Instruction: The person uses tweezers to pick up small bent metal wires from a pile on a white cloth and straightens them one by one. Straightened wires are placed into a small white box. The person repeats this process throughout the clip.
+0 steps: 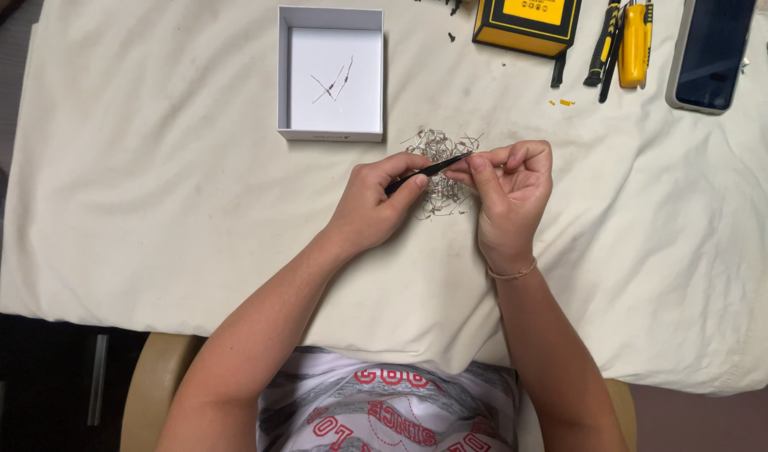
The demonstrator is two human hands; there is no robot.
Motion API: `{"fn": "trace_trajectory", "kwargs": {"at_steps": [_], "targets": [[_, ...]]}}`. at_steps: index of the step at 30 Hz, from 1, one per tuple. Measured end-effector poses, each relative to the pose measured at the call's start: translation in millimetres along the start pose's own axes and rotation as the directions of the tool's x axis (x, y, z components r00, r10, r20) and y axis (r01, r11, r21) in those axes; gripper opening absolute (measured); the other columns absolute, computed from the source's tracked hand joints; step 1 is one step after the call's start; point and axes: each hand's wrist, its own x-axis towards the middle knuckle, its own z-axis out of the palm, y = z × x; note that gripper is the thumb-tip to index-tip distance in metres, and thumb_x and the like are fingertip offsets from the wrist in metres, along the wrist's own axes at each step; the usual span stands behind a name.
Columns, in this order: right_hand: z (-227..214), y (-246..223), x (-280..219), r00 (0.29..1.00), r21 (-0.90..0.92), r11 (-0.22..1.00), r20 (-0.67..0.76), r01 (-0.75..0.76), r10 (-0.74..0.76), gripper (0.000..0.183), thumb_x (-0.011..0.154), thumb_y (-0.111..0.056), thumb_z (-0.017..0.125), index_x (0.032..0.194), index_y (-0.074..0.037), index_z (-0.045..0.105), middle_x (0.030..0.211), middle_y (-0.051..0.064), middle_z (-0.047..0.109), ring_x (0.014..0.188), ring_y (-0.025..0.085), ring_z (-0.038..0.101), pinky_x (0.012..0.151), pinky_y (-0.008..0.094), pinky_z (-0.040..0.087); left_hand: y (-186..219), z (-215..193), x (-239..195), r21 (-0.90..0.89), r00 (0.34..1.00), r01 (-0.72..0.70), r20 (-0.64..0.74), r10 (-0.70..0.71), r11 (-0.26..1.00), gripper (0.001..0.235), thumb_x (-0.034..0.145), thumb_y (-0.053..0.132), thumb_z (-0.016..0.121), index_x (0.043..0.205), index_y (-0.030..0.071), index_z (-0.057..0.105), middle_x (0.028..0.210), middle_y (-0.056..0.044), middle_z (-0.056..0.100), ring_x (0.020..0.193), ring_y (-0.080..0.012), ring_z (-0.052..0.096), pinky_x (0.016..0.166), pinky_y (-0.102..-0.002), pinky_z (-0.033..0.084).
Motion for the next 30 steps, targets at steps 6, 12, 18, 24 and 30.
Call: {"fn": "trace_trajectory", "kwargs": {"at_steps": [6,12,18,24,30], "targets": [[0,0,2,1.0,0.015,1.0,0.018,-0.003,0.003,0.033,0.103,0.007,0.059,0.103,-0.009,0.029,0.095,0.018,0.064,0.083,0.031,0.078,0.079,0.045,0.071,-7,1,-1,0.031,0.999,-0.014,-0.047,0.015,0.999,0.019,0.098,0.016,0.067,0.113,0.018,0.078,0.082,-0.006,0.077,0.084,-0.0193,0.074,0.078,-0.034,0.059],[-2,2,3,0.996,-0.127,0.988,0.022,-0.086,0.09,0.022,0.102,0.001,0.063,0.111,0.0,0.044,0.095,0.015,0.067,0.087,0.024,0.077,0.082,0.036,0.069,3,-1,-4,0.172,0.996,-0.056,-0.054,0.066,0.984,0.02,0.1,0.014,0.062,0.113,0.015,0.077,0.078,-0.004,0.077,0.074,-0.0218,0.074,0.07,-0.033,0.06],[-11,-14,11,0.99,-0.463,0.884,0.141,0.068,-0.003,0.013,0.1,-0.003,0.07,0.112,0.001,0.072,0.112,0.015,0.068,0.103,0.016,0.067,0.086,0.031,0.062,5,-5,-4,0.507,0.972,-0.202,-0.004,0.236,0.838,0.016,0.1,0.012,0.065,0.11,0.011,0.077,0.078,-0.006,0.077,0.074,-0.0244,0.076,0.066,-0.033,0.062],[-20,-11,16,0.982,-0.537,0.84,0.187,0.073,0.035,0.011,0.096,0.001,0.075,0.106,0.0,0.076,0.1,0.012,0.072,0.099,0.02,0.072,0.09,0.032,0.063,13,-1,-9,0.623,0.949,-0.273,0.048,0.313,0.733,0.016,0.098,0.012,0.065,0.11,0.011,0.076,0.077,-0.006,0.076,0.072,-0.0237,0.076,0.063,-0.032,0.061],[4,-30,4,0.853,-0.811,0.28,0.447,0.514,-0.27,0.008,0.099,0.0,0.076,0.105,0.003,0.08,0.115,0.022,0.074,0.13,0.043,0.06,0.119,0.057,0.034,15,-1,-7,0.675,0.949,-0.271,0.067,0.309,0.686,0.015,0.097,0.011,0.063,0.107,0.012,0.076,0.073,-0.005,0.075,0.068,-0.0225,0.075,0.06,-0.031,0.06]]}}
